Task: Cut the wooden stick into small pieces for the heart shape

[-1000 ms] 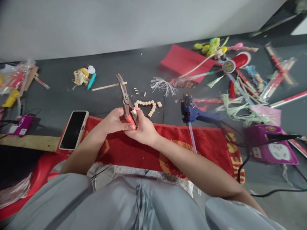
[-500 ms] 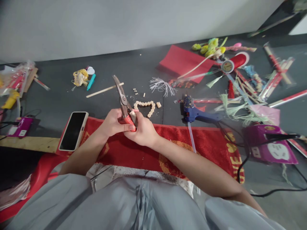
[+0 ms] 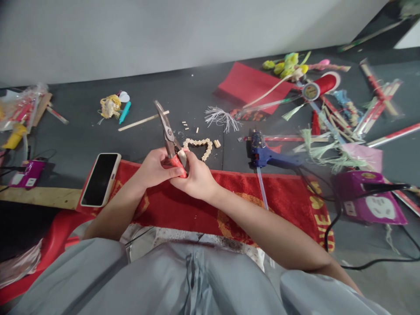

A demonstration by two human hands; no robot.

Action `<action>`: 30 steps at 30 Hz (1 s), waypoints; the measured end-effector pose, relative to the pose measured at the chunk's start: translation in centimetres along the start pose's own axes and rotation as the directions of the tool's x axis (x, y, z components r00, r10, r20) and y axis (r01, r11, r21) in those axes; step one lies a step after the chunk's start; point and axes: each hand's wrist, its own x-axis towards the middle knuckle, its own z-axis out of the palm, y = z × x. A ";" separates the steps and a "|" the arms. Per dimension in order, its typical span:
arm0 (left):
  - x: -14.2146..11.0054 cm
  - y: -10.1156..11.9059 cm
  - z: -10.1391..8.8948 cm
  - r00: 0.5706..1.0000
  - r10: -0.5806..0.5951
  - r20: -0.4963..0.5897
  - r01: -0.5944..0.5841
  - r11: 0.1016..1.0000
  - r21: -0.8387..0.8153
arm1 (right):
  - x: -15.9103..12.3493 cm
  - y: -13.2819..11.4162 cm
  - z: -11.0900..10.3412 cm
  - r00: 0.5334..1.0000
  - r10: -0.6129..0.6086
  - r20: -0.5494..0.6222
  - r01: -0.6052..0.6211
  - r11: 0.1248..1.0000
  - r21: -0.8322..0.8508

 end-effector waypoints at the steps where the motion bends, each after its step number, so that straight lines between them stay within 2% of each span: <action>1: -0.1 -0.1 -0.2 0.997 0.064 -0.044 -0.060 0.995 0.075 | 0.1 -0.1 -0.1 1.000 0.021 -0.012 -0.021 1.000 -0.022; 2: -0.2 -0.1 -0.5 0.981 0.153 -0.117 -0.132 0.976 0.172 | 0.1 -0.1 -0.1 0.999 0.040 -0.023 -0.041 0.998 -0.052; 3: -0.4 -0.2 -0.8 0.944 0.258 -0.204 -0.193 0.936 0.293 | 0.1 -0.2 -0.2 0.998 0.056 -0.033 -0.058 0.995 -0.087; 5: -0.7 -0.2 -1.5 0.810 0.473 -0.346 -0.225 0.796 0.563 | 0.2 -0.3 -0.3 0.997 0.066 -0.040 -0.071 0.986 -0.148; 7: -0.8 -0.2 -2.2 0.670 0.628 -0.395 -0.148 0.635 0.759 | 0.2 -0.5 -0.4 0.998 0.063 -0.029 -0.068 0.979 -0.191; 8: -0.7 -0.3 -2.5 0.632 0.668 -0.394 -0.102 0.575 0.812 | 0.1 -0.5 -0.3 0.998 0.062 -0.019 -0.065 0.976 -0.209; 10: -0.5 -0.7 -3.1 0.597 0.704 -0.385 -0.046 0.508 0.860 | 0.0 -0.6 -0.2 0.998 0.056 0.002 -0.054 0.968 -0.245; 12: -0.2 -1.3 -3.7 0.609 0.703 -0.366 -0.036 0.486 0.873 | -0.2 -0.6 0.0 0.999 0.046 0.016 -0.039 0.956 -0.291; 17: 0.1 -2.3 -4.7 0.681 0.639 -0.358 -0.023 0.507 0.862 | -0.4 -0.5 0.0 0.999 -0.012 0.041 0.027 0.917 -0.399; 24: -0.6 -0.9 -5.6 0.745 0.613 -0.262 -0.058 0.451 0.891 | -0.3 -0.7 -0.7 0.994 -0.021 0.109 0.065 0.909 -0.413; 27: -1.0 0.0 -5.9 0.781 0.569 -0.258 -0.081 0.501 0.861 | -0.3 -0.7 -0.9 0.989 -0.040 0.144 0.093 0.918 -0.386; 30: -1.5 0.6 -6.2 0.810 0.518 -0.275 -0.120 0.605 0.787 | -0.3 -0.8 -1.1 0.982 -0.047 0.181 0.112 0.922 -0.369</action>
